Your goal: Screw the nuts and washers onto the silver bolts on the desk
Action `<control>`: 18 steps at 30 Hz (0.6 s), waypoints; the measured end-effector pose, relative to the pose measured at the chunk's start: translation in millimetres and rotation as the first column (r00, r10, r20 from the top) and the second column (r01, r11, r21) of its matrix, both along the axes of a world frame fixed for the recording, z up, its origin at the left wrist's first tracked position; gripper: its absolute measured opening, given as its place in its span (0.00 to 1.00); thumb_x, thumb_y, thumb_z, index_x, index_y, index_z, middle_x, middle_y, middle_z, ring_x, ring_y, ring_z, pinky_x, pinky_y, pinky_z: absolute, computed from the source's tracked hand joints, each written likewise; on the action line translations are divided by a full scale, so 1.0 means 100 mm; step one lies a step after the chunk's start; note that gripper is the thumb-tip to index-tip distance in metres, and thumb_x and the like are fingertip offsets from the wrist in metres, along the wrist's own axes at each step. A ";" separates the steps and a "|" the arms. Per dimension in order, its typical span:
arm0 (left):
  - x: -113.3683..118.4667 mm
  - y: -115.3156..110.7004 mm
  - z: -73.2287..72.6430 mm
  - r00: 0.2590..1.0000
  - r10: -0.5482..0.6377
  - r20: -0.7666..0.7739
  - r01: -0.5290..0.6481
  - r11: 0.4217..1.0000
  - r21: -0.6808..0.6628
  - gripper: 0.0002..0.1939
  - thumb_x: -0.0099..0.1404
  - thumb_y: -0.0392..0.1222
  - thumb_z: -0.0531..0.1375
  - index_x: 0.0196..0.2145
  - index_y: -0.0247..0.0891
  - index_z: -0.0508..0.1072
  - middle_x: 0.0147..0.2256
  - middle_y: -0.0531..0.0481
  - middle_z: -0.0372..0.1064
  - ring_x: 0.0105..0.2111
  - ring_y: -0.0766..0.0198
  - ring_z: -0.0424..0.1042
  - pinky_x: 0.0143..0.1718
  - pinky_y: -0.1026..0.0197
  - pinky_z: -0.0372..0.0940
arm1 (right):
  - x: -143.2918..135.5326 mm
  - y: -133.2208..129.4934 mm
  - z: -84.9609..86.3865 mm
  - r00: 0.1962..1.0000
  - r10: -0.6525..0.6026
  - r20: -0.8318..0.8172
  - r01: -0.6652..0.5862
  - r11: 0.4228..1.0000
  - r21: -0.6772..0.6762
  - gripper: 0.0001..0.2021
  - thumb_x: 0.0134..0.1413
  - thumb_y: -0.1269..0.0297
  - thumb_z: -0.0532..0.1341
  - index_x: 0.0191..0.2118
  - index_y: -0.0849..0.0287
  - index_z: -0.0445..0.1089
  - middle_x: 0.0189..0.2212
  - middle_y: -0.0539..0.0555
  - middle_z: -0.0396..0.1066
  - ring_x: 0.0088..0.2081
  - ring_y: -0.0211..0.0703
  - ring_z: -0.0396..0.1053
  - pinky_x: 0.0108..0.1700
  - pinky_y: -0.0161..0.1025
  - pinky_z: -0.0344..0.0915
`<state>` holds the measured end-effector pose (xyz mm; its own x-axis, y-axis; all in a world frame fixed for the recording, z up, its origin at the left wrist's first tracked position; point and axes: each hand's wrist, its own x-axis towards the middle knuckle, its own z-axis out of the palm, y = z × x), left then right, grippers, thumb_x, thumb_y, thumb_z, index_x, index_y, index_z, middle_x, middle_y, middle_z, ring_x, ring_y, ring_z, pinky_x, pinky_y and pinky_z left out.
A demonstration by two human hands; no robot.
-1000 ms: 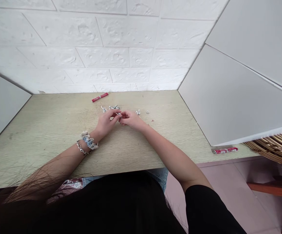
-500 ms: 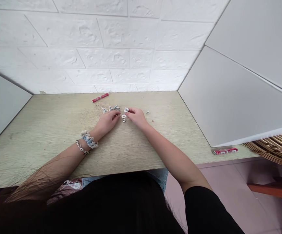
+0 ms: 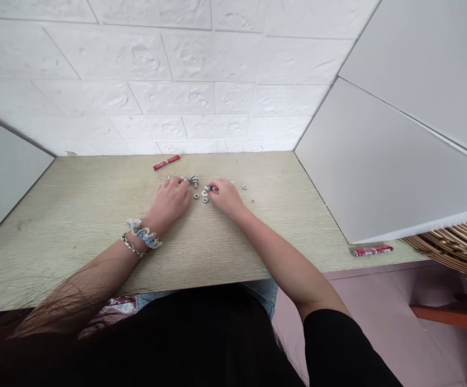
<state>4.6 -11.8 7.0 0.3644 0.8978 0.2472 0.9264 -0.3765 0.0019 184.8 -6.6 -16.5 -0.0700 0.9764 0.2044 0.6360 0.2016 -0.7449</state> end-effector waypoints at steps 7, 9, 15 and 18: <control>-0.18 0.08 0.08 0.990 0.137 0.036 -0.132 0.983 -0.131 0.17 0.68 0.42 0.53 0.50 0.31 0.69 0.48 0.34 0.66 0.48 0.46 0.68 0.47 0.50 0.64 | 0.00 -0.04 0.05 0.990 0.011 0.142 0.003 0.996 -0.094 0.07 0.53 0.69 0.57 0.34 0.60 0.73 0.33 0.52 0.75 0.37 0.40 0.67 0.41 0.36 0.59; -0.21 0.12 0.08 0.987 0.143 0.069 -0.129 0.976 -0.173 0.17 0.68 0.42 0.53 0.50 0.31 0.69 0.48 0.35 0.66 0.47 0.47 0.69 0.46 0.50 0.64 | 0.01 -0.04 0.05 0.990 0.001 0.141 0.015 0.993 -0.113 0.08 0.53 0.69 0.57 0.36 0.60 0.73 0.34 0.52 0.75 0.37 0.40 0.68 0.40 0.35 0.59; -0.27 0.20 0.03 0.968 0.107 0.226 -0.042 0.961 -0.274 0.14 0.65 0.43 0.59 0.45 0.32 0.72 0.46 0.37 0.69 0.46 0.49 0.69 0.49 0.51 0.64 | 0.02 -0.05 0.10 0.982 -0.024 0.188 0.050 0.989 -0.137 0.10 0.53 0.68 0.55 0.36 0.60 0.73 0.32 0.53 0.75 0.35 0.40 0.68 0.38 0.36 0.58; -0.26 0.23 0.01 0.949 0.088 0.303 0.007 0.954 -0.299 0.12 0.61 0.41 0.61 0.41 0.33 0.73 0.42 0.40 0.72 0.46 0.50 0.69 0.49 0.52 0.63 | 0.03 -0.04 0.11 0.978 -0.060 0.202 0.090 0.986 -0.142 0.10 0.54 0.68 0.54 0.36 0.60 0.73 0.33 0.54 0.75 0.36 0.41 0.68 0.38 0.36 0.58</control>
<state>-21.0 10.9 8.0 0.2742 0.9594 0.0659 0.8759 -0.2774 0.3947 188.2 -10.6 -5.0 -0.0193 0.9988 0.0456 0.7818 0.0435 -0.6220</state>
